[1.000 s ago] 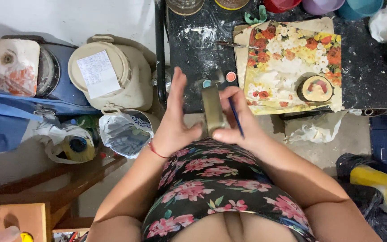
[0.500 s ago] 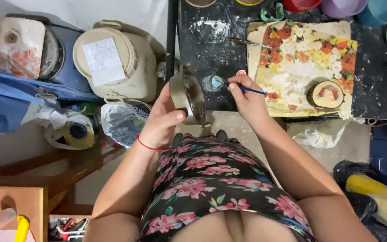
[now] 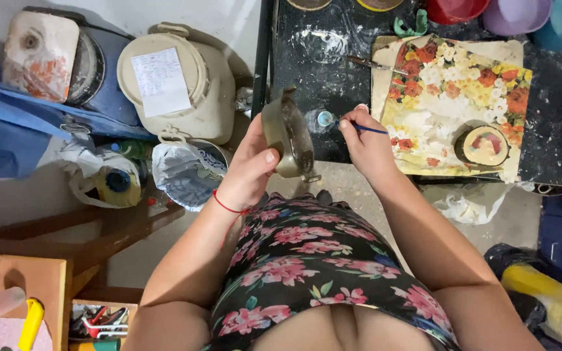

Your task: Staining and inspecting dental models at various laboratory workstations

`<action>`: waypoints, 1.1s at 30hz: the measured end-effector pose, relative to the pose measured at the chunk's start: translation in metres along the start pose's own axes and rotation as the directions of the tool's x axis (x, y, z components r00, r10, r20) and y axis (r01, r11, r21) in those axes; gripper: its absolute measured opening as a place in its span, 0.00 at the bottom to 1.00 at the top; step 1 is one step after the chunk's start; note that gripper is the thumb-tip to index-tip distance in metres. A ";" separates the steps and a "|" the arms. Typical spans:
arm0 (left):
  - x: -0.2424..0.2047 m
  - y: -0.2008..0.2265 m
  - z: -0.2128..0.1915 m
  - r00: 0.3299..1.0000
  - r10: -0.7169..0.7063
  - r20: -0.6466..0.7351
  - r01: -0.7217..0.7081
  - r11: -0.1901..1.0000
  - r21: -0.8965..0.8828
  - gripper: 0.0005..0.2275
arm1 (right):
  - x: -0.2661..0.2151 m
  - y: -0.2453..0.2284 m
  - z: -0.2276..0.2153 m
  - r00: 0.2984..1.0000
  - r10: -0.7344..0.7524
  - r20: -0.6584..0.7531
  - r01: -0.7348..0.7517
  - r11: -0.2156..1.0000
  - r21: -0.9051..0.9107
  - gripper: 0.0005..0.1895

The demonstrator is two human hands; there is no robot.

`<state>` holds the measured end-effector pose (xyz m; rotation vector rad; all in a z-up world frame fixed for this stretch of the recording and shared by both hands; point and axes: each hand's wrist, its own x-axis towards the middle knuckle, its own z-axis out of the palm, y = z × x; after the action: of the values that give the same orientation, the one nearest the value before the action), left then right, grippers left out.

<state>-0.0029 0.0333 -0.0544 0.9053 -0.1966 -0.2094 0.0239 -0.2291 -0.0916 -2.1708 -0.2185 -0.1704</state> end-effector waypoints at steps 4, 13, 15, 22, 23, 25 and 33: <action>0.000 0.009 0.012 1.000 -0.017 -0.009 0.017 1.000 0.009 0.36 | 0.001 -0.044 -0.022 0.994 -0.020 -0.111 0.035 0.990 0.133 0.09; 0.004 0.015 0.034 0.990 -0.142 0.008 0.141 0.989 0.035 0.33 | 0.007 -0.111 -0.054 0.846 -0.520 -0.121 0.533 0.838 0.121 0.07; 0.003 0.023 0.041 0.985 -0.170 0.000 0.170 0.985 0.025 0.33 | 0.000 -0.110 -0.055 0.865 -0.503 -0.009 0.502 0.863 0.052 0.13; 0.004 0.012 0.031 0.983 -0.184 0.024 0.182 0.981 0.065 0.33 | -0.004 -0.097 -0.046 0.885 -0.465 -0.018 0.463 0.877 0.130 0.12; 0.002 0.009 0.027 0.978 -0.205 0.023 0.203 0.976 0.074 0.34 | -0.008 -0.099 -0.048 0.877 -0.481 -0.020 0.478 0.864 0.157 0.12; 0.000 0.006 0.024 0.973 -0.230 0.022 0.228 0.970 0.082 0.35 | -0.004 -0.118 -0.055 0.870 -0.493 -0.023 0.489 0.853 0.183 0.14; -0.001 0.005 0.023 0.972 -0.230 0.045 0.226 0.971 0.074 0.34 | -0.002 -0.126 -0.048 0.879 -0.475 -0.036 0.473 0.863 0.175 0.09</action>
<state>-0.0088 0.0191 -0.0367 0.9911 -0.1493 -0.4427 -0.0079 -0.1971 0.0356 -1.9021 -0.7488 -0.4052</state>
